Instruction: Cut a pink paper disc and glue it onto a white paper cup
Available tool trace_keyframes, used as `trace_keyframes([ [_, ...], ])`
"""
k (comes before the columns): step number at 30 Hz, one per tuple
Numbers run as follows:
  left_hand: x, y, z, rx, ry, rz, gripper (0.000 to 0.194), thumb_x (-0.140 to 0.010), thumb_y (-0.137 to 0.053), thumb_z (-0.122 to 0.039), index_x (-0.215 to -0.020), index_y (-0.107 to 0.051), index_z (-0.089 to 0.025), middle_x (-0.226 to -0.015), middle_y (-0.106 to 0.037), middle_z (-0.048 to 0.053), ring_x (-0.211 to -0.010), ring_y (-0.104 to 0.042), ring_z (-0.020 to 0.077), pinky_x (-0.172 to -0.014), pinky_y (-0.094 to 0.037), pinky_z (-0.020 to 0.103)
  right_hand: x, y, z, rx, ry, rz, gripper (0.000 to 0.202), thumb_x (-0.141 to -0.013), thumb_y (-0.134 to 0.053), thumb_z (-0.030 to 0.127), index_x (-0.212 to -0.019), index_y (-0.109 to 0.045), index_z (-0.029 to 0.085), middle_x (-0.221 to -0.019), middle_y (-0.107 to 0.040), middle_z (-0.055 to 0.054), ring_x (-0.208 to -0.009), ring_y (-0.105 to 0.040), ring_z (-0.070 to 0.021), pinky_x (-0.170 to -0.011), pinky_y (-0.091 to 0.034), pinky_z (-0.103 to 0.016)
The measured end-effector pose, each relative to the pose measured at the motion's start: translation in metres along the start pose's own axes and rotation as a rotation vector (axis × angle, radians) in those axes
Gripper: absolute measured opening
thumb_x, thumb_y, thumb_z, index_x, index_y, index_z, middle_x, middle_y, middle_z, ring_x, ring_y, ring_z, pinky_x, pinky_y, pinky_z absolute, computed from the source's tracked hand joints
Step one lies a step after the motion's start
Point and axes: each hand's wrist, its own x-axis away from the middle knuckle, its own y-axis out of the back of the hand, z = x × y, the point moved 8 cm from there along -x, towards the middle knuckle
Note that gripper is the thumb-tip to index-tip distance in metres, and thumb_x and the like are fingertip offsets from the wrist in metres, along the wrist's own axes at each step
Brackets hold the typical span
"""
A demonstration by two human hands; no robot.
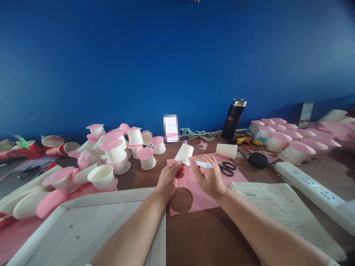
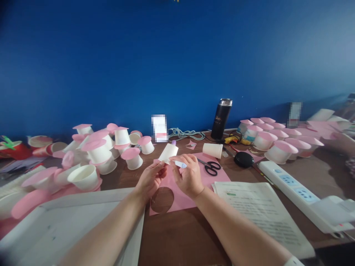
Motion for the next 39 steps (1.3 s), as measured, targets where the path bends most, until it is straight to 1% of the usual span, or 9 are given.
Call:
trace_keyframes([
  [5, -0.0002, 0.0013, 0.0, 0.004, 0.001, -0.017, 0.029, -0.057, -0.085, -0.027, -0.072, -0.067, -0.01, -0.064, -0.062, 0.0, -0.057, -0.054, 0.0046, -0.056, -0.041, 0.016, 0.0004, -0.0033, -0.0001, -0.009, 0.009, 0.036, 0.013, -0.09, -0.051, 0.019, -0.094, -0.063, 0.021, -0.091, -0.072, -0.004, -0.088, -0.064, -0.0204, -0.088, -0.042, -0.039],
  [11, 0.0006, 0.0019, 0.0005, 0.018, 0.015, -0.034, 0.026, -0.058, -0.084, -0.025, -0.072, -0.067, -0.011, -0.064, -0.062, 0.0, -0.056, -0.054, 0.0045, -0.054, -0.042, 0.015, 0.0018, -0.0017, -0.0013, 0.005, 0.007, -0.006, 0.012, -0.089, -0.052, 0.018, -0.096, -0.062, 0.021, -0.092, -0.072, -0.003, -0.088, -0.064, -0.0202, -0.092, -0.04, -0.04],
  [18, 0.0001, 0.0054, 0.0026, 0.094, 0.038, -0.059, 0.019, -0.061, -0.081, -0.019, -0.071, -0.066, -0.011, -0.062, -0.062, 0.0, -0.056, -0.056, 0.0051, -0.054, -0.044, 0.015, 0.0005, -0.0011, -0.0067, 0.045, -0.055, 0.02, 0.013, -0.091, -0.05, 0.02, -0.087, -0.063, 0.021, -0.091, -0.071, -0.004, -0.086, -0.062, -0.0206, -0.084, -0.042, -0.038],
  [22, 0.0, 0.008, 0.0034, 0.123, 0.067, -0.081, 0.009, -0.07, -0.072, -0.015, -0.074, -0.066, -0.01, -0.063, -0.062, 0.001, -0.055, -0.056, 0.0055, -0.053, -0.045, 0.015, 0.0005, -0.0005, -0.0043, 0.008, -0.011, 0.015, 0.012, -0.09, -0.05, 0.02, -0.093, -0.062, 0.02, -0.092, -0.071, -0.005, -0.086, -0.062, -0.0202, -0.084, -0.042, -0.037],
  [25, 0.001, 0.0088, 0.0036, 0.128, 0.087, -0.095, 0.003, -0.074, -0.067, -0.012, -0.075, -0.066, -0.01, -0.064, -0.062, 0.002, -0.055, -0.056, 0.0051, -0.052, -0.045, 0.015, 0.0007, 0.0003, -0.006, 0.016, -0.022, 0.005, 0.013, -0.091, -0.05, 0.02, -0.094, -0.062, 0.02, -0.092, -0.071, -0.005, -0.085, -0.062, -0.0203, -0.083, -0.042, -0.038],
  [28, 0.0024, 0.0086, 0.0032, 0.122, 0.095, -0.106, 0.003, -0.075, -0.066, -0.011, -0.077, -0.066, -0.009, -0.067, -0.064, 0.002, -0.055, -0.057, 0.0052, -0.052, -0.045, 0.015, 0.0007, -0.0006, -0.0057, 0.009, -0.023, 0.016, 0.012, -0.091, -0.05, 0.021, -0.09, -0.063, 0.02, -0.091, -0.071, -0.005, -0.086, -0.062, -0.0206, -0.085, -0.042, -0.038],
  [32, 0.0036, 0.0052, 0.0014, 0.113, 0.09, -0.082, 0.005, -0.075, -0.067, -0.013, -0.077, -0.066, -0.009, -0.067, -0.064, 0.002, -0.057, -0.057, 0.0053, -0.052, -0.045, 0.015, 0.0009, 0.002, -0.0038, 0.004, -0.007, -0.021, 0.013, -0.09, -0.05, 0.019, -0.095, -0.062, 0.019, -0.094, -0.071, -0.006, -0.086, -0.062, -0.0212, -0.085, -0.043, -0.039],
  [36, 0.004, 0.0056, 0.0019, 0.106, 0.104, -0.093, 0.005, -0.075, -0.067, -0.014, -0.075, -0.066, -0.009, -0.065, -0.064, 0.002, -0.055, -0.057, 0.005, -0.051, -0.044, 0.015, 0.0013, -0.0006, -0.0047, -0.011, -0.008, 0.012, 0.012, -0.09, -0.05, 0.02, -0.094, -0.062, 0.021, -0.092, -0.071, -0.005, -0.087, -0.063, -0.0212, -0.085, -0.043, -0.039],
  [39, 0.0038, 0.0052, 0.0019, 0.126, 0.107, -0.088, 0.004, -0.074, -0.068, -0.013, -0.075, -0.066, -0.009, -0.066, -0.064, 0.002, -0.055, -0.056, 0.0049, -0.05, -0.044, 0.015, 0.0008, 0.0018, -0.0056, 0.008, -0.015, -0.008, 0.014, -0.09, -0.05, 0.021, -0.096, -0.062, 0.02, -0.093, -0.071, -0.006, -0.087, -0.063, -0.0211, -0.085, -0.044, -0.039],
])
